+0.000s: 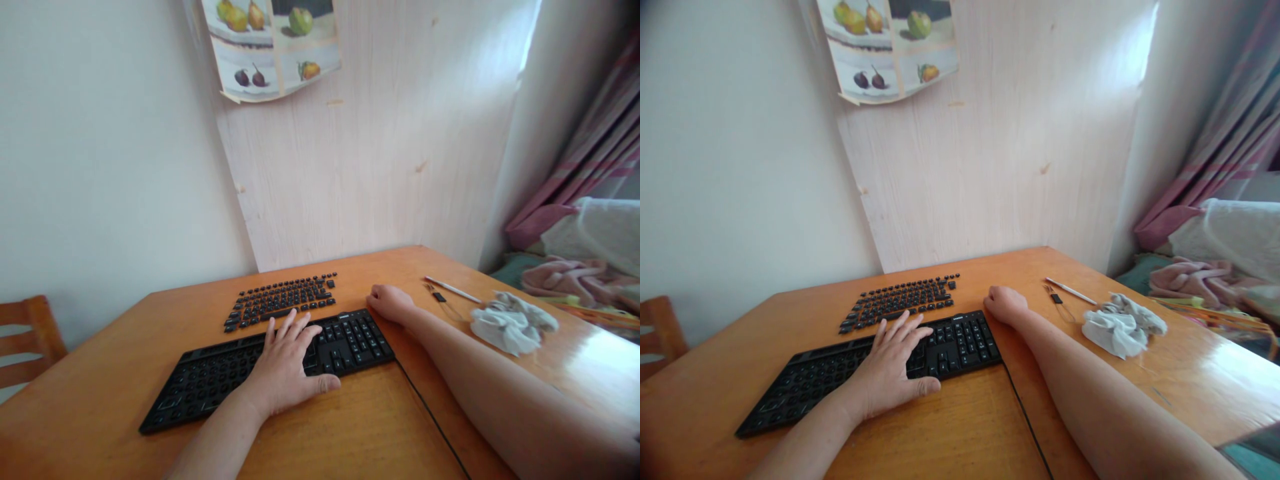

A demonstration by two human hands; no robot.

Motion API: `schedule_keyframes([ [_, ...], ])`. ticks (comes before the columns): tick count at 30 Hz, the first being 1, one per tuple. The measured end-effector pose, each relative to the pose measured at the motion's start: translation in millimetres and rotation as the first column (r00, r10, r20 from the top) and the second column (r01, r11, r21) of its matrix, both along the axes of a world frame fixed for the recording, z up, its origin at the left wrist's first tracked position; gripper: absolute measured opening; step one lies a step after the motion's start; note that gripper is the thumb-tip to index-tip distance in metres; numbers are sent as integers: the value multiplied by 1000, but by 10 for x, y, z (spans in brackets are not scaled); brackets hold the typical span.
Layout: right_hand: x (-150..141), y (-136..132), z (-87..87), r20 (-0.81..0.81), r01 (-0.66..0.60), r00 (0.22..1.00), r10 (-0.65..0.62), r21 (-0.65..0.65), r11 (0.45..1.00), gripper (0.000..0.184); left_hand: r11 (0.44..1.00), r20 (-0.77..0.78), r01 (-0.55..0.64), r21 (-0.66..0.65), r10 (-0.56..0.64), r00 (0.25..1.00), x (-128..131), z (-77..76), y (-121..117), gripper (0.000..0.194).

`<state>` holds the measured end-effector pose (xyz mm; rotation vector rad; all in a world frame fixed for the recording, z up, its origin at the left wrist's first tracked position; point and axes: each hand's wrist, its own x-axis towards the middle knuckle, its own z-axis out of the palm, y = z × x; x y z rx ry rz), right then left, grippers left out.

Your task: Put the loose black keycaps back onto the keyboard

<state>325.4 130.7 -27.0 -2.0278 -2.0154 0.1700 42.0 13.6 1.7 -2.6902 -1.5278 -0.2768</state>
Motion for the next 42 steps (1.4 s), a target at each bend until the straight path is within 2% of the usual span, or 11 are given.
schedule_keyframes([
  [3,2,0,4,2,-1,1000,1,-4,1000,33,1000,23,11,27,-12,1000,15,34,-12,80],
  [7,6,7,-1,7,-5,1000,5,-6,1000,33,1000,17,31,2,-31,999,13,56,-14,73],
  [18,-3,9,-11,6,3,1000,-3,-4,1000,33,999,6,32,14,-33,999,19,63,-29,72],
  [26,-10,4,1,7,11,1000,-11,2,1000,32,1000,-1,12,-7,-12,1000,99,29,-7,96],
  [31,-13,11,-7,10,11,1000,-11,-1,1000,32,998,-24,7,-69,-9,1000,112,-17,20,90],
  [42,-7,20,-18,13,11,1000,-11,-8,1000,34,998,-5,3,-66,-4,1000,138,-30,22,93],
])
